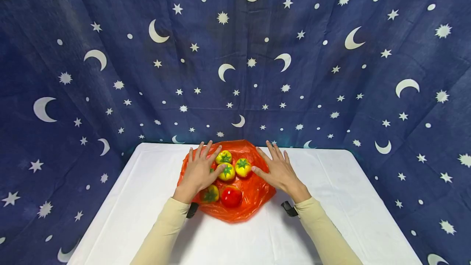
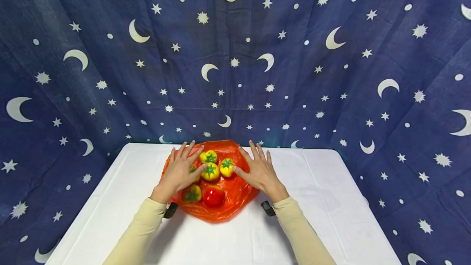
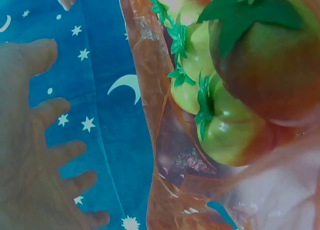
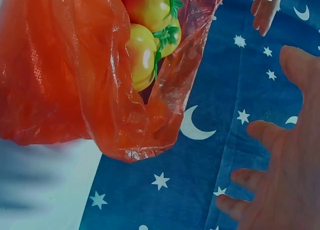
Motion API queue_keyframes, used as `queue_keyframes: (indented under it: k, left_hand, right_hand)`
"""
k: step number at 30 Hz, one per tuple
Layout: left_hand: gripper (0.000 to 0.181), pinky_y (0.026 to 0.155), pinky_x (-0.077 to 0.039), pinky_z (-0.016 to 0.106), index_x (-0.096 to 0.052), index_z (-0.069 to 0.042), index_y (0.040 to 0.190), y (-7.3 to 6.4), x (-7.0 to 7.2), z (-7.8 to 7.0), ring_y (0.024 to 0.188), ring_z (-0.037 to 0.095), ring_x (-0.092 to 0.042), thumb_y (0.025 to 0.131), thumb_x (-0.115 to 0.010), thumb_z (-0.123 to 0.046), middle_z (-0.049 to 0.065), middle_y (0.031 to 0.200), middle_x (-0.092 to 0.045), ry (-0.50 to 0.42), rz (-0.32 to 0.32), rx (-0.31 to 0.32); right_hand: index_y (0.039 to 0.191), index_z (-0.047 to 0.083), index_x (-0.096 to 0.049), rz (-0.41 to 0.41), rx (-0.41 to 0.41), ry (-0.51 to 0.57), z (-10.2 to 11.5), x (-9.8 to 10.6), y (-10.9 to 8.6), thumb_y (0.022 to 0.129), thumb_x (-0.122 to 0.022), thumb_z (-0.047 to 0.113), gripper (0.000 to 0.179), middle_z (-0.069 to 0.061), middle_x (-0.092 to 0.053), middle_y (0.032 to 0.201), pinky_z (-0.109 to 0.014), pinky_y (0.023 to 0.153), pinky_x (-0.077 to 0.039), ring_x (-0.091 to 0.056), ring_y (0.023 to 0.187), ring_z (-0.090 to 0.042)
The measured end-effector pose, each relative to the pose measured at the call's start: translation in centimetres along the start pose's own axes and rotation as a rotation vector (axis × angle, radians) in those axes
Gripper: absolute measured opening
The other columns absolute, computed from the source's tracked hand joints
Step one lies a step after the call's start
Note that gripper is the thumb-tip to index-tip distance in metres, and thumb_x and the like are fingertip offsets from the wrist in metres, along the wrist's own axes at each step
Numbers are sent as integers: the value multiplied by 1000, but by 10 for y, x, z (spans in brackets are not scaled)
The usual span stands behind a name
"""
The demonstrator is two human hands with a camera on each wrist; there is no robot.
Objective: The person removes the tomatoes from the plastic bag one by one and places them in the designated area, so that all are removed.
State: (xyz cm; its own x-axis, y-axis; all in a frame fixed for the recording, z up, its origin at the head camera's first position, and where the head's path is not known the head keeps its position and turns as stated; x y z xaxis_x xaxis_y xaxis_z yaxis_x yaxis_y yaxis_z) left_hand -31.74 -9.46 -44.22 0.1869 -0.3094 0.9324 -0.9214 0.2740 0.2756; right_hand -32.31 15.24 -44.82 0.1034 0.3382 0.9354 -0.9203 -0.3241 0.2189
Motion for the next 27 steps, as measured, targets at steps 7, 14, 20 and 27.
queue_keyframes:
  k: [7, 14, 20, 27]
  left_hand:
    - [66, 118, -11, 69, -38, -29, 152, -3, 9, 8, 152, 38, -16, 93, -55, -54, 14, 164, -17, -33, -35, 22]
    - [64, 117, -15, 70, -46, -25, 148, -11, 15, 21, 147, 49, -21, 90, -62, -49, 21, 162, -21, -65, -89, 40]
    - [67, 115, -21, 70, -47, -23, 147, -17, 17, 34, 143, 56, -22, 88, -65, -47, 26, 161, -17, -93, -113, 75]
    - [69, 105, -39, 68, -43, -25, 150, -25, 14, 50, 144, 51, -26, 89, -64, -49, 24, 162, -14, -155, -83, 131]
  right_hand:
    - [152, 26, -38, -30, 24, 28, 1, 2, -1, 91, -49, 63, 73, -13, -17, 165, -67, 120, -10, -17, 151, -39]
    - [153, 26, -36, -23, 24, 44, 1, -1, -2, 92, -49, 63, 72, -12, -17, 165, -62, 122, -12, -17, 151, -37]
    - [152, 25, -38, -51, 51, 58, 5, -1, -3, 91, -53, 60, 72, -14, -21, 163, -61, 121, -18, -23, 150, -39]
    - [152, 24, -39, -67, 76, 82, 12, -1, -3, 91, -55, 57, 71, -14, -25, 162, -59, 119, -25, -27, 148, -39]
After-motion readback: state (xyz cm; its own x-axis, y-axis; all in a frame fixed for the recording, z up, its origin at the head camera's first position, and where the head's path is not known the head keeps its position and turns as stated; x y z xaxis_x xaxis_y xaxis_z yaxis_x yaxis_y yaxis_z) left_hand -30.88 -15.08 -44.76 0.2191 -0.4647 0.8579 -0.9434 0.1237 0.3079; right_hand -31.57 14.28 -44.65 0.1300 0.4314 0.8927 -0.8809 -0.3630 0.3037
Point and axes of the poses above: each hand's wrist, its own y-axis towards the middle knuckle, its own x-axis out of the back of the hand, z = x × y, the point moved 7 cm from there along y, towards the middle knuckle
